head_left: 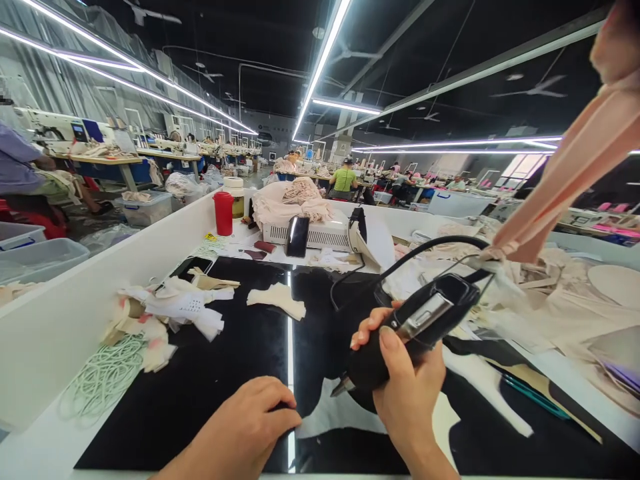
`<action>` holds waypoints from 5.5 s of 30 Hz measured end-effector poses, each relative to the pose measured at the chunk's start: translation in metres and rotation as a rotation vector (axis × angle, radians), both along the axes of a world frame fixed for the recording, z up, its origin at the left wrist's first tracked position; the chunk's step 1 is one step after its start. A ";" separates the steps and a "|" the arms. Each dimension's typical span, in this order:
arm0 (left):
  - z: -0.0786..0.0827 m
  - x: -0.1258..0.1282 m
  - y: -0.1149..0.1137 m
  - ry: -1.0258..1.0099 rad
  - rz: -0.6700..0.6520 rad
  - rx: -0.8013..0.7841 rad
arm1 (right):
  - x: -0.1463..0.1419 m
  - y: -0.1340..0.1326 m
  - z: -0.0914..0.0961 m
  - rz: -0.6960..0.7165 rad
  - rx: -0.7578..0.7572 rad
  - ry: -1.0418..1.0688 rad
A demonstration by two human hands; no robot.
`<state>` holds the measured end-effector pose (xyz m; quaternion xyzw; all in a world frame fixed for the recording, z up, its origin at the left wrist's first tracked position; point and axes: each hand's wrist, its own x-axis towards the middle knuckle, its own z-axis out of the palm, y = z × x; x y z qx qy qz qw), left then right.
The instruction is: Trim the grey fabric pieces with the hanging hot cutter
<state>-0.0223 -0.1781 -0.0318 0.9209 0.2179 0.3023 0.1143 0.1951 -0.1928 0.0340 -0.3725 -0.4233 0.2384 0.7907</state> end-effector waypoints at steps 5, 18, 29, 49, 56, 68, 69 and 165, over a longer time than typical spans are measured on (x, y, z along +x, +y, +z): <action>0.022 0.011 0.020 0.117 -0.091 -0.144 | 0.000 0.001 -0.003 -0.030 -0.019 -0.003; 0.027 0.034 0.049 0.317 -0.298 -0.474 | -0.004 0.003 -0.013 0.040 0.011 -0.011; 0.024 0.032 0.050 0.265 -0.309 -0.492 | -0.006 0.005 -0.018 0.075 0.022 -0.035; 0.026 0.032 0.053 0.273 -0.349 -0.532 | -0.020 -0.014 -0.017 0.212 0.042 0.021; 0.026 0.033 0.053 0.271 -0.366 -0.512 | -0.041 -0.021 -0.018 0.169 -0.074 0.122; 0.034 0.022 0.054 0.315 -0.293 -0.413 | -0.001 -0.012 0.002 0.035 0.016 0.049; 0.036 0.020 0.055 0.330 -0.283 -0.399 | 0.004 -0.011 0.003 0.013 0.008 0.055; 0.025 0.038 0.016 0.305 -0.057 -0.279 | 0.040 -0.022 -0.006 -0.206 -0.090 -0.042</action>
